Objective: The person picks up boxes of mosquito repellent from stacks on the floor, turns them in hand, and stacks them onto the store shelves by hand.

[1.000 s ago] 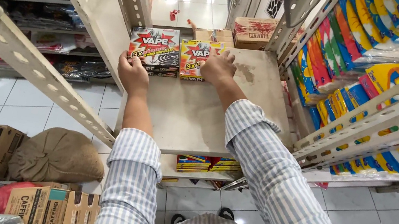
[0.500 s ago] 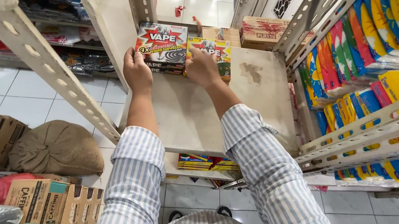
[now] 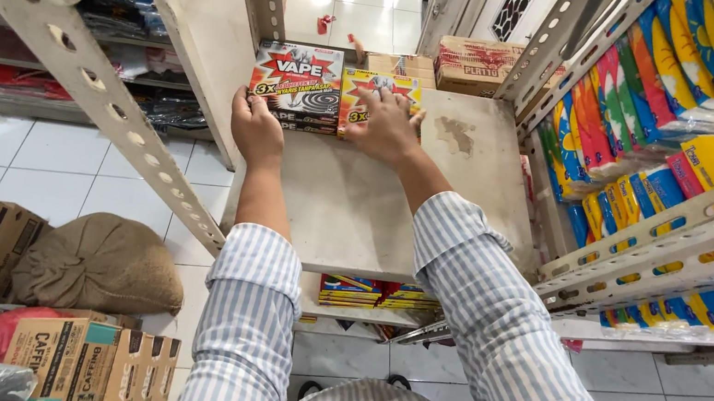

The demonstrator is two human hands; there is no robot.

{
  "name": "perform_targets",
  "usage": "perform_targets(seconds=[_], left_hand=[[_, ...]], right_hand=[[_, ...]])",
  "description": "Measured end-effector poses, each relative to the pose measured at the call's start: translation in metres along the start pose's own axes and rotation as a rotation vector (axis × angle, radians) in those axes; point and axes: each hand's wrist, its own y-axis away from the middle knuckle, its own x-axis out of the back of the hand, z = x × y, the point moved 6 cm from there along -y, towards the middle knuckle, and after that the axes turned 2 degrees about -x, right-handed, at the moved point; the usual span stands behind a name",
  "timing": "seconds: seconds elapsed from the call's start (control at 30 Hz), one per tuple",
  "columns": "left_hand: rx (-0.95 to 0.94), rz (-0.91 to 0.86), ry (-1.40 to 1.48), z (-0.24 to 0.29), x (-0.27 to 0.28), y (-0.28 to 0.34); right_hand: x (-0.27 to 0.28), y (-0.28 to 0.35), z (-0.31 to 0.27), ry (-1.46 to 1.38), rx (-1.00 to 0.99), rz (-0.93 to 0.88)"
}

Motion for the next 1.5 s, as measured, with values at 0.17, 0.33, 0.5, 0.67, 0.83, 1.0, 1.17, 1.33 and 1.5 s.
perform_targets(seconds=[0.17, 0.33, 0.5, 0.67, 0.83, 1.0, 1.17, 1.33, 1.5], left_hand=[[-0.029, 0.000, -0.041, -0.001, 0.000, -0.003], [-0.065, 0.004, -0.038, -0.005, -0.001, -0.003], [-0.072, -0.011, -0.056, 0.003, 0.000, 0.002], [-0.124, 0.016, -0.123, -0.001, -0.003, -0.001], [-0.165, 0.030, -0.132, -0.004, -0.005, 0.000], [-0.072, 0.008, -0.098, -0.003, -0.010, 0.000], [-0.223, 0.146, -0.210, 0.007, -0.008, 0.007], [-0.726, 0.179, -0.415, 0.070, -0.018, 0.068], [-0.664, -0.162, 0.177, 0.147, 0.041, 0.207]], right_hand=[[0.006, 0.018, 0.003, 0.186, -0.123, -0.132], [0.002, 0.018, 0.011, 0.236, -0.108, -0.077], [0.001, 0.017, 0.023, 0.273, -0.044, -0.048], [-0.004, 0.013, 0.038, 0.366, 0.037, -0.010], [-0.007, 0.008, 0.051, 0.444, 0.123, 0.009], [-0.006, 0.005, 0.051, 0.432, 0.122, 0.008], [0.000, 0.020, 0.040, 0.437, 0.084, -0.029], [0.017, 0.053, 0.005, 0.084, 0.282, 0.233], [0.050, 0.161, -0.034, -0.471, 0.728, 0.235]])
